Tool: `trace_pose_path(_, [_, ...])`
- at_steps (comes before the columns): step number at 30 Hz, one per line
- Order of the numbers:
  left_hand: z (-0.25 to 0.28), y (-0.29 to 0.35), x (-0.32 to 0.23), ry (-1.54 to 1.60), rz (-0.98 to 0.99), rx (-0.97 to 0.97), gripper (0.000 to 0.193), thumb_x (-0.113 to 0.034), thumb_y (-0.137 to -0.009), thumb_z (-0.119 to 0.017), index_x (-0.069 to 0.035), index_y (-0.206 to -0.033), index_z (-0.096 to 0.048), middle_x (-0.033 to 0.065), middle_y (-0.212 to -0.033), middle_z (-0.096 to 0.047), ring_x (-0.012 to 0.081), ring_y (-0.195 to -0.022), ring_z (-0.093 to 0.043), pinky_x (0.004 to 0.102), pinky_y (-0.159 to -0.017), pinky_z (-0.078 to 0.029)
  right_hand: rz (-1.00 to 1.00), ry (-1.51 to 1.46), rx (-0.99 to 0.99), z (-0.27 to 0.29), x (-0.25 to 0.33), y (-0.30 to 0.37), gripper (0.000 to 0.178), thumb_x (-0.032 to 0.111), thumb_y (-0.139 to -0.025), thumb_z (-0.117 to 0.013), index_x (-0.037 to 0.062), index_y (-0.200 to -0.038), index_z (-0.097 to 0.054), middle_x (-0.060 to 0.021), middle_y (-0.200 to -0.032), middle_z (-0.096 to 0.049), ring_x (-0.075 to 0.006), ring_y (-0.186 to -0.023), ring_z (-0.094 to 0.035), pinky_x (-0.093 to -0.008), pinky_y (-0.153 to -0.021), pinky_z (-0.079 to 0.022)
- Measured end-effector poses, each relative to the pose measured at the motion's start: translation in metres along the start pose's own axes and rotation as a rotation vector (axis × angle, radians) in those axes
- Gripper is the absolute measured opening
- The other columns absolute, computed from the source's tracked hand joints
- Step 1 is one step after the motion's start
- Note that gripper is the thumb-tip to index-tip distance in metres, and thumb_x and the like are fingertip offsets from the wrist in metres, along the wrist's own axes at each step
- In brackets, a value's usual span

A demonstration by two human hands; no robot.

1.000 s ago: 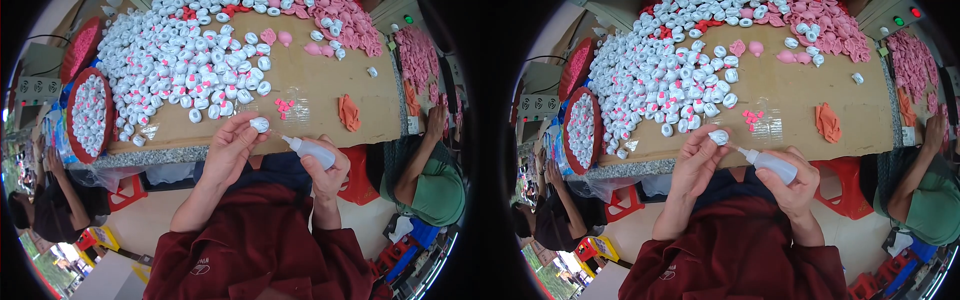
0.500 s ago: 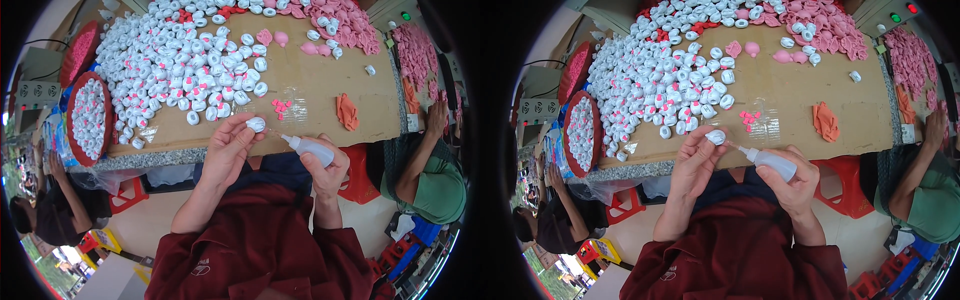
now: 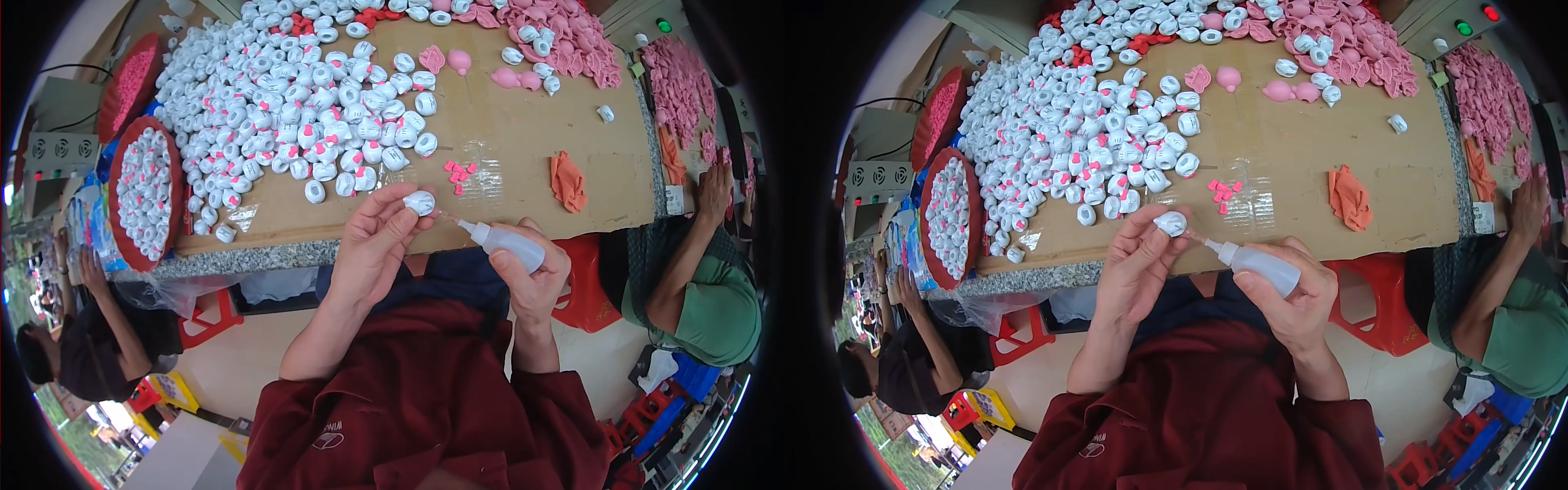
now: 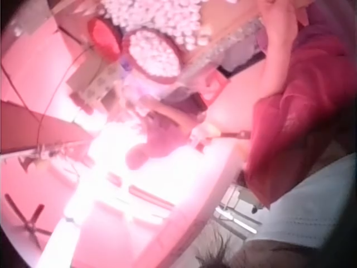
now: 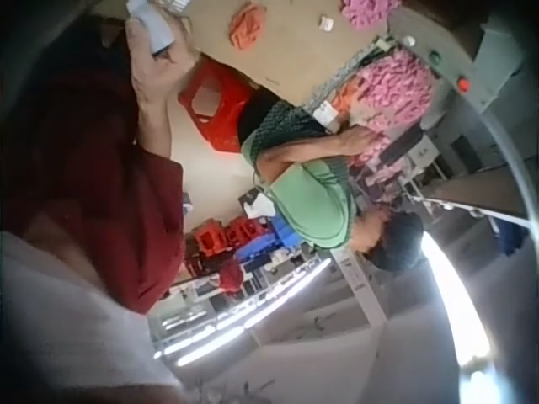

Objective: Gluing small pink decorative pieces onto white toy components in a factory setting.

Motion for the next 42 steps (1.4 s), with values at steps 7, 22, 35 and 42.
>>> trace_pose_path(7, [0.002,0.002,0.001,0.0,-0.001,-0.005,0.026,-0.002,-0.085,-0.052,-0.001,-0.111,-0.05,0.0109,-0.103,-0.058,0.0171,-0.092,-0.057,0.0261,-0.081,-0.047,0.018,0.002,-0.008,0.002,0.001,-0.002,0.027,0.013,-0.07,-0.067,-0.0066,-0.089,-0.063,-0.003,-0.065,-0.052,-0.0082,-0.059,-0.044,-0.0198,-0.053,-0.032])
trace_pose_path(22, [0.006,0.004,0.0,-0.046,-0.04,0.003,0.025,-0.002,-0.085,-0.051,-0.004,-0.111,-0.051,0.0125,-0.11,-0.055,0.0214,-0.096,-0.057,0.0296,-0.084,-0.046,-0.019,-0.063,0.034,0.007,-0.002,-0.002,0.03,0.01,-0.07,-0.068,-0.0058,-0.094,-0.061,-0.0028,-0.072,-0.055,-0.0086,-0.063,-0.048,-0.0199,-0.057,-0.037])
trace_pose_path(35, [0.013,0.024,-0.004,-0.086,-0.041,-0.038,0.025,0.003,-0.083,-0.052,-0.001,-0.108,-0.051,0.0142,-0.112,-0.054,0.0197,-0.095,-0.057,0.0291,-0.082,-0.046,0.169,0.28,0.07,-0.048,-0.014,-0.035,0.032,0.002,-0.068,-0.068,0.0025,-0.098,-0.056,-0.0059,-0.094,-0.057,-0.0149,-0.087,-0.052,-0.0275,-0.078,-0.042])
trace_pose_path(42, [0.012,0.026,-0.003,-0.078,-0.023,-0.043,0.025,0.002,-0.083,-0.053,-0.001,-0.107,-0.052,0.0142,-0.112,-0.054,0.0196,-0.094,-0.057,0.0293,-0.083,-0.046,0.17,0.541,-0.061,-0.02,-0.007,-0.031,0.017,0.007,-0.069,-0.067,0.0032,-0.085,-0.063,-0.0053,-0.077,-0.058,-0.0204,-0.077,-0.05,-0.0307,-0.071,-0.04])
Point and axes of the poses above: each hand's wrist, its own y-axis away from the middle knuckle, its own z-axis out of the back of the hand, x = y × z, the point moved 3 cm from there along -y, towards the middle knuckle
